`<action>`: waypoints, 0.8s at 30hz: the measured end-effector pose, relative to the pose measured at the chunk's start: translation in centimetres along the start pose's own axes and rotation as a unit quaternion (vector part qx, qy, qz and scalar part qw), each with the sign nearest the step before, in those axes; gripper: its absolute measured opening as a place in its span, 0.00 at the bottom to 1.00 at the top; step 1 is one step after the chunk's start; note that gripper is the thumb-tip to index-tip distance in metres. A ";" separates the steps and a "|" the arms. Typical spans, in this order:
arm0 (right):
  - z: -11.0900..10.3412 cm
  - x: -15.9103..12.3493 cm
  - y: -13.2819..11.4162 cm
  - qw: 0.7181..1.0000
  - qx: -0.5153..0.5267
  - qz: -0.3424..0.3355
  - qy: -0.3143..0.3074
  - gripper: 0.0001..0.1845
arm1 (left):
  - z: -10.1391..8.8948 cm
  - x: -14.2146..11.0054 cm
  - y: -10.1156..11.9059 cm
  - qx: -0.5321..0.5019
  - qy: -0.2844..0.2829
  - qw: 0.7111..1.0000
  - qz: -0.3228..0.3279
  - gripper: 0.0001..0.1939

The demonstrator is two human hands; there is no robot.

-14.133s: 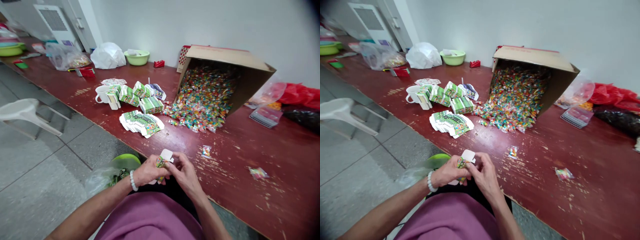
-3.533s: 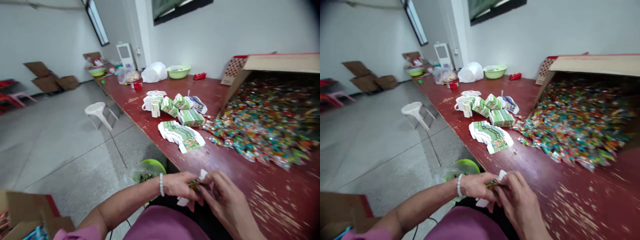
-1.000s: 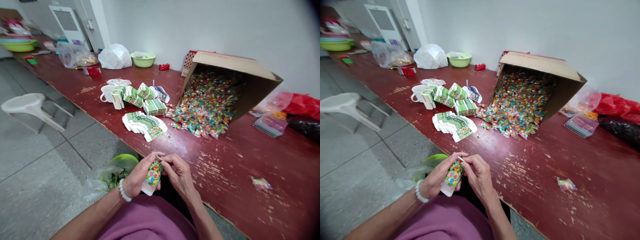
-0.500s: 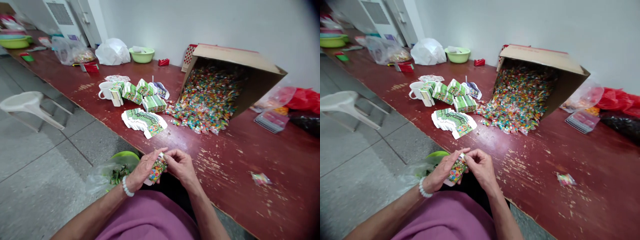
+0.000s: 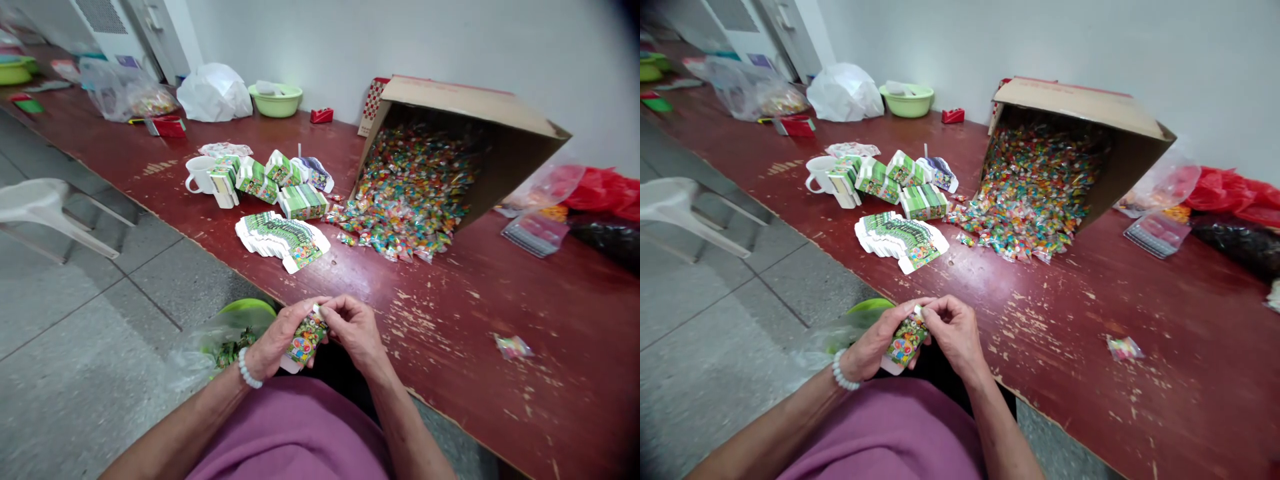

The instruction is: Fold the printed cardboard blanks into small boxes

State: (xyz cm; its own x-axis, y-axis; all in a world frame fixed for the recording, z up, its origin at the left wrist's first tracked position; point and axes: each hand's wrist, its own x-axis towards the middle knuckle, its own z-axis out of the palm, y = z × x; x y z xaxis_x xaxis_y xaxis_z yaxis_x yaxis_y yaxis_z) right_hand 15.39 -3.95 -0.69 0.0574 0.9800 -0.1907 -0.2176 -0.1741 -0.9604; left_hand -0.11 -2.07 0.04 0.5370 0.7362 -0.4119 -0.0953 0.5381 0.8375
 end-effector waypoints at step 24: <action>-2.2 2.4 0.7 0.925 -0.301 -0.189 -0.133 0.11 | 0.9 0.4 -1.1 -0.072 0.024 0.997 -0.018 0.30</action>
State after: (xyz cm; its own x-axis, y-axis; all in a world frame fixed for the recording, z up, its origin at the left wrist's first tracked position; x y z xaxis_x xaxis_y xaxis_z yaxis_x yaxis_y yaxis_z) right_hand 17.50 -1.92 -2.24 -0.2411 0.9570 0.1613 0.3557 0.2417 -0.9028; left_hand 0.94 -2.71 -0.73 0.5018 0.7322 -0.4606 -0.1972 0.6153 0.7632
